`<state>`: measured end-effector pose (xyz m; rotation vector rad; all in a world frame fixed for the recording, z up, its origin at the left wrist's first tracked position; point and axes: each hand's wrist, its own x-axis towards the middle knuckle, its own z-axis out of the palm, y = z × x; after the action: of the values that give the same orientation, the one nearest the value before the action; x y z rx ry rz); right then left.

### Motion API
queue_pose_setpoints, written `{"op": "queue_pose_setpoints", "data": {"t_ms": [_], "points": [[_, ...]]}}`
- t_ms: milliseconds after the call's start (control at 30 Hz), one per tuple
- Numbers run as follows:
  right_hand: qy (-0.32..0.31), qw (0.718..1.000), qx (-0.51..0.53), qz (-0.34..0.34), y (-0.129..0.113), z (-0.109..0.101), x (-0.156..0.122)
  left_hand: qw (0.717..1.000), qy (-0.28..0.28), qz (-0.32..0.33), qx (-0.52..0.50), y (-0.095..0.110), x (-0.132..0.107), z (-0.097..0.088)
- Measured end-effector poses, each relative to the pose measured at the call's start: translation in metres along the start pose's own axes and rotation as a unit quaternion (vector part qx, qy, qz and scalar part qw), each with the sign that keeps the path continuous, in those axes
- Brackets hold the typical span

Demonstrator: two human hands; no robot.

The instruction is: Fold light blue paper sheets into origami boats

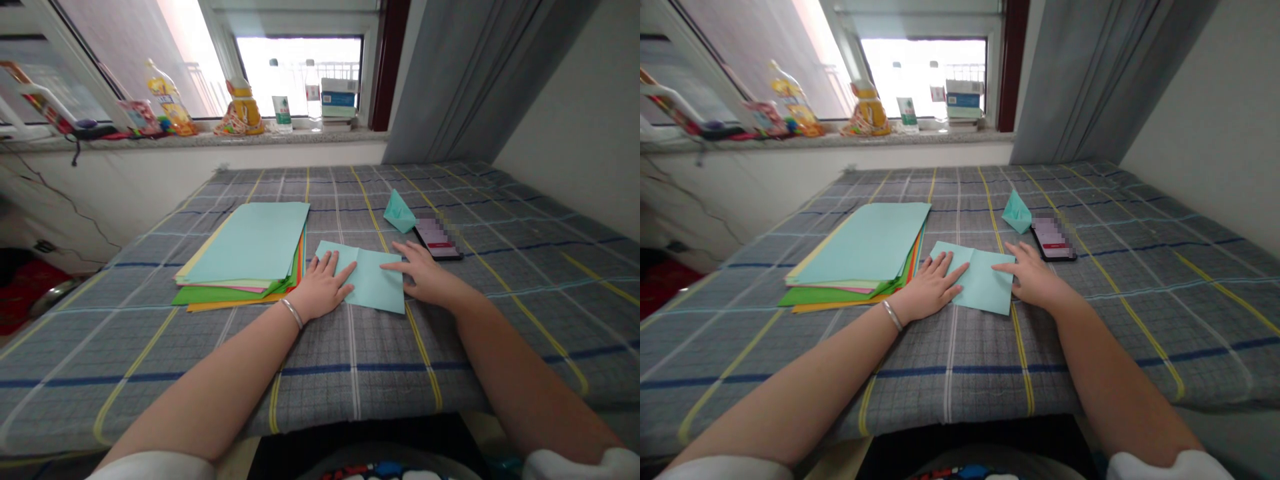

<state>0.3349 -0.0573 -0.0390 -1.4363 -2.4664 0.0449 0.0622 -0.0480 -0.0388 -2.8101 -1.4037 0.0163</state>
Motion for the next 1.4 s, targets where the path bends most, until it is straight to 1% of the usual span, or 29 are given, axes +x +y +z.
{"op": "queue_pose_setpoints", "data": {"t_ms": [100,167,267,367,467,567,667,833,1000,1100,1233,1300,1400], "points": [[-0.024,0.999,0.009,-0.043,-0.004,-0.006,0.001,1.0,-0.003,0.01,0.007,0.0,0.001,0.0],[-0.032,0.998,0.008,-0.058,-0.006,-0.009,0.001,1.0,-0.005,0.027,0.009,-0.001,0.002,0.0],[-0.005,0.998,-0.005,-0.062,-0.01,-0.011,0.001,0.999,-0.004,0.048,0.008,-0.003,0.003,-0.001],[0.01,0.997,0.007,-0.073,-0.012,-0.012,0.003,0.999,0.002,0.05,0.008,-0.005,0.004,0.001],[-0.004,0.994,0.05,-0.097,-0.013,-0.012,0.007,0.999,0.004,0.053,0.009,-0.007,0.003,0.003],[-0.043,0.984,0.134,-0.111,-0.015,-0.012,0.011,0.998,0.004,0.07,0.006,-0.009,0.001,0.003],[-0.061,0.976,0.193,-0.079,-0.02,-0.013,0.015,0.996,-0.002,0.086,0.002,-0.011,-0.003,0.0],[-0.045,0.988,0.143,0.033,-0.026,-0.007,0.021,0.995,-0.03,0.095,-0.011,-0.011,-0.005,-0.005],[-0.022,0.985,0.148,0.089,-0.026,0.007,0.03,0.994,-0.061,0.091,-0.022,-0.012,-0.003,-0.008],[-0.017,0.982,0.151,0.112,-0.026,0.014,0.035,0.993,-0.071,0.09,-0.026,-0.013,-0.001,-0.008],[0.009,0.981,0.143,0.133,-0.025,0.021,0.039,0.993,-0.082,0.08,-0.041,-0.014,0.0,-0.008],[0.013,0.983,0.128,0.129,-0.026,0.023,0.04,0.993,-0.081,0.071,-0.049,-0.013,0.0,-0.008],[-0.005,0.99,0.088,0.113,-0.029,0.022,0.043,0.994,-0.064,0.064,-0.054,-0.01,0.0,-0.006]]}}
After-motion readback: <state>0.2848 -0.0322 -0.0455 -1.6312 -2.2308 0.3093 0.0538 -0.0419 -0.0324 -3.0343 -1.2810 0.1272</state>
